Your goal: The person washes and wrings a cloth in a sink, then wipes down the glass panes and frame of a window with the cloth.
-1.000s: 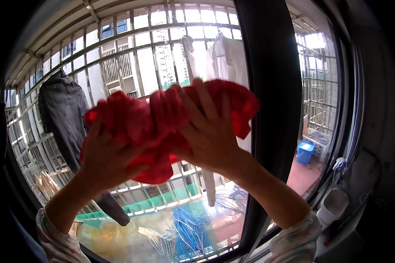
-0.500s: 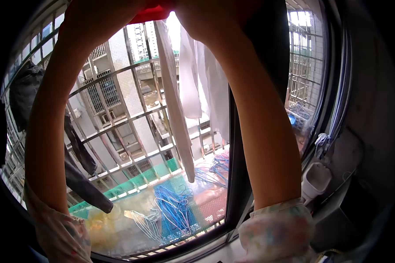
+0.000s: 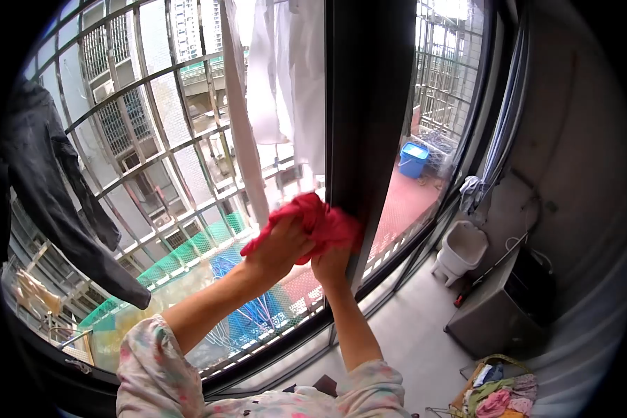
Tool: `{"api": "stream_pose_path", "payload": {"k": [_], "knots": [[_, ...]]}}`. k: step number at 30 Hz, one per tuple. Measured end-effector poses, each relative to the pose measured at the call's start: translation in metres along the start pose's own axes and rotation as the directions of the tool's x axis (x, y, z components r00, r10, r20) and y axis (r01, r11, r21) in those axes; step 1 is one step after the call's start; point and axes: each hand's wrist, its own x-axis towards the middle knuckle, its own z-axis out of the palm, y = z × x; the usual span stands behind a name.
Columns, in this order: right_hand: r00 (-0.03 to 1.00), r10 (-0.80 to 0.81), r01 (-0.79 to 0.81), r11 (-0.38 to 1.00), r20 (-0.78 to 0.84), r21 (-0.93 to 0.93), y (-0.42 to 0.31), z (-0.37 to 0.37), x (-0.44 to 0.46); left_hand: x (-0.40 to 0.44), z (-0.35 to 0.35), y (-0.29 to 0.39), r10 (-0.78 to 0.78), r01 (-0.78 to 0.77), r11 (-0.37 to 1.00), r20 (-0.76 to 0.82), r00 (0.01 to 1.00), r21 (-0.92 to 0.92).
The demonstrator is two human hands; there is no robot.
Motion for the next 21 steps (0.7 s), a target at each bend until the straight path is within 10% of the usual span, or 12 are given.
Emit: {"api": "stream_pose_path", "payload": {"k": [4,10,15,21], "knots": [[0.975,0.141,-0.148,0.988,0.170,0.034,0.002,-0.019,-0.073,-0.019,0.076,0.070,0.222,-0.213,0.967,-0.050,0.974,0.141],[0.998,-0.054,0.052,0.998,0.036,0.038,-0.005,-0.033,0.016,-0.016,0.025,-0.014,0.007,0.016,0.996,-0.265,0.964,0.083],[0.896,-0.387,0.353,0.918,-0.216,-0.180,-0.055,-0.042,0.186,-0.037,-0.068,-0.160,-0.074,0.210,0.973,-0.723,0.687,0.100],[0.779,-0.433,0.338,0.899,-0.454,-0.277,-0.115,0.000,0.251,-0.061,-0.086,-0.203,-0.313,0.521,0.852,-0.745,0.589,0.055]]}}
